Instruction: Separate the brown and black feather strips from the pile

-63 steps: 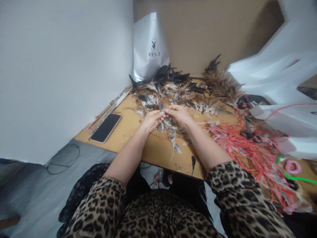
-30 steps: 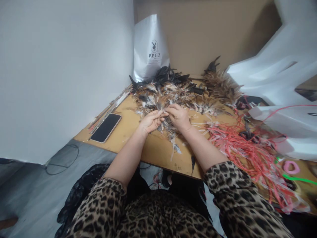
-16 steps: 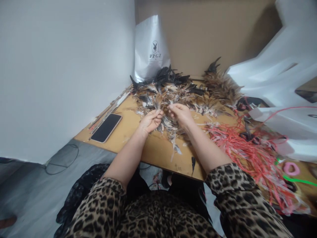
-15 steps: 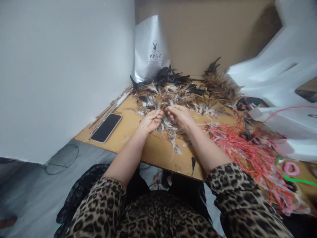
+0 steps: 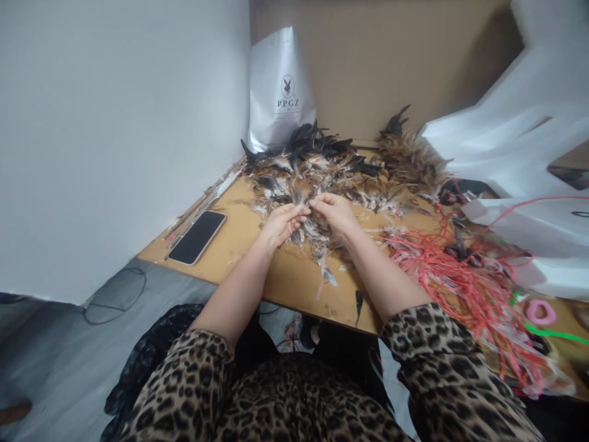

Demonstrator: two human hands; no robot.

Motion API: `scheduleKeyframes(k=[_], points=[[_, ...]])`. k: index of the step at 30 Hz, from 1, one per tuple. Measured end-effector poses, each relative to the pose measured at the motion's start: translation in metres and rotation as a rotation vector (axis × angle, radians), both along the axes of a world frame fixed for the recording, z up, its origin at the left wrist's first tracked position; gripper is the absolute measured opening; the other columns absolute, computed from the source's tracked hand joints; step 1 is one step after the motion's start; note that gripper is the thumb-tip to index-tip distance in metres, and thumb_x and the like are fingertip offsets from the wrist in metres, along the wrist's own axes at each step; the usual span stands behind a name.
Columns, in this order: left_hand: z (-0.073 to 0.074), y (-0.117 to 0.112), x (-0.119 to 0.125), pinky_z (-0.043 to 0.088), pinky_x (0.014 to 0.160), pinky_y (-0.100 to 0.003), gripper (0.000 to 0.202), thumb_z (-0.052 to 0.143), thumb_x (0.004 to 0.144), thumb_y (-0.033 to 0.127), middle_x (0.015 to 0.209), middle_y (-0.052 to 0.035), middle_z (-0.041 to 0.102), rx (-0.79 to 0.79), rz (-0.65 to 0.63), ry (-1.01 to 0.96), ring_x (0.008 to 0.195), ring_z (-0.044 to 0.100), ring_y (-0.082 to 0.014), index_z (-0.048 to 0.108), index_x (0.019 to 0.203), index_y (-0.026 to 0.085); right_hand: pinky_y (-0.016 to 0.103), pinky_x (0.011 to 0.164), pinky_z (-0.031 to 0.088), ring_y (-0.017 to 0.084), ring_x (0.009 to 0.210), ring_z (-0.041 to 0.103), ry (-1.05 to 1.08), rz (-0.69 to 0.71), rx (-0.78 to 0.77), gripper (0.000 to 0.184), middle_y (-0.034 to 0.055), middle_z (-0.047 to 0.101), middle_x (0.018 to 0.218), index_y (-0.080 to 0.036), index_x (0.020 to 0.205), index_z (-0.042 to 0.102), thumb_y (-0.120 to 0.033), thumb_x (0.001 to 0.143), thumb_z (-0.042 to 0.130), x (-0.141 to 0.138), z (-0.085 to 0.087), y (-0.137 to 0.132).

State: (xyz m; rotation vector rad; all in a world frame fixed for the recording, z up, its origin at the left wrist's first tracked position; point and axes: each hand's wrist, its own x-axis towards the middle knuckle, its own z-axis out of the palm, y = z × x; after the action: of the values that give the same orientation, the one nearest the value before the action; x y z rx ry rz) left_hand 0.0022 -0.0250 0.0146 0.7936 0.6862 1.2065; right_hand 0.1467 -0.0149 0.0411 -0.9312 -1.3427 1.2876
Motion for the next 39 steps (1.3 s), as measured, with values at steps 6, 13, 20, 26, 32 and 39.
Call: scheduleKeyframes(k=[6,13,20,26,32,39], points=[[-0.004,0.000,0.005,0.040,0.046,-0.012,0.017,0.066,0.068,0.020,0.071,-0.0042,0.066,0.022,0.030,0.117,0.053,0.058,-0.0043,0.061,0.080,0.009,0.022,0.051,0.034,0.008,0.052,0.043,-0.205,-0.133,0.147,0.021,-0.0020,0.054,0.058,-0.016,0.062,0.057,-0.037,0.062,0.062,-0.002,-0.008,0.005],[-0.006,0.001,0.005,0.039,0.046,-0.012,0.015,0.068,0.066,0.021,0.065,-0.0022,0.064,0.048,0.037,0.149,0.050,0.055,-0.0027,0.061,0.073,0.009,0.022,0.051,0.033,0.008,0.052,0.042,-0.209,-0.123,0.129,0.023,-0.0016,0.055,0.058,-0.016,0.062,0.058,-0.038,0.061,0.063,-0.002,-0.006,0.004],[-0.004,-0.003,0.006,0.040,0.045,-0.013,0.019,0.069,0.064,0.023,0.071,-0.0062,0.066,0.101,0.006,0.188,0.054,0.059,-0.0067,0.063,0.075,0.008,0.022,0.045,0.025,0.006,0.045,0.034,-0.129,-0.027,0.049,0.031,-0.0047,0.045,0.048,-0.016,0.054,0.053,-0.043,0.058,0.067,-0.002,-0.005,0.000],[-0.005,-0.005,0.011,0.042,0.047,-0.014,0.022,0.068,0.066,0.026,0.079,-0.0102,0.068,0.096,-0.015,0.239,0.058,0.061,-0.0087,0.064,0.078,0.008,0.021,0.045,0.027,0.006,0.045,0.036,-0.121,-0.089,0.037,0.030,-0.0050,0.045,0.047,-0.016,0.050,0.052,-0.040,0.055,0.070,-0.001,-0.006,0.002],[-0.005,-0.004,0.013,0.044,0.053,-0.016,0.025,0.071,0.062,0.028,0.074,-0.0086,0.068,0.084,0.048,0.304,0.062,0.063,-0.0103,0.064,0.076,0.008,0.021,0.046,0.031,0.007,0.045,0.040,-0.091,-0.092,0.031,0.028,-0.0056,0.046,0.046,-0.016,0.051,0.052,-0.037,0.053,0.070,-0.001,-0.006,0.003],[-0.002,-0.006,0.009,0.043,0.052,-0.015,0.021,0.069,0.064,0.026,0.070,-0.0072,0.067,0.077,-0.028,0.237,0.057,0.060,-0.0066,0.064,0.073,0.008,0.020,0.046,0.030,0.006,0.044,0.040,-0.022,-0.001,-0.014,0.027,-0.0062,0.047,0.047,-0.016,0.052,0.052,-0.036,0.053,0.071,0.001,-0.008,0.003]])
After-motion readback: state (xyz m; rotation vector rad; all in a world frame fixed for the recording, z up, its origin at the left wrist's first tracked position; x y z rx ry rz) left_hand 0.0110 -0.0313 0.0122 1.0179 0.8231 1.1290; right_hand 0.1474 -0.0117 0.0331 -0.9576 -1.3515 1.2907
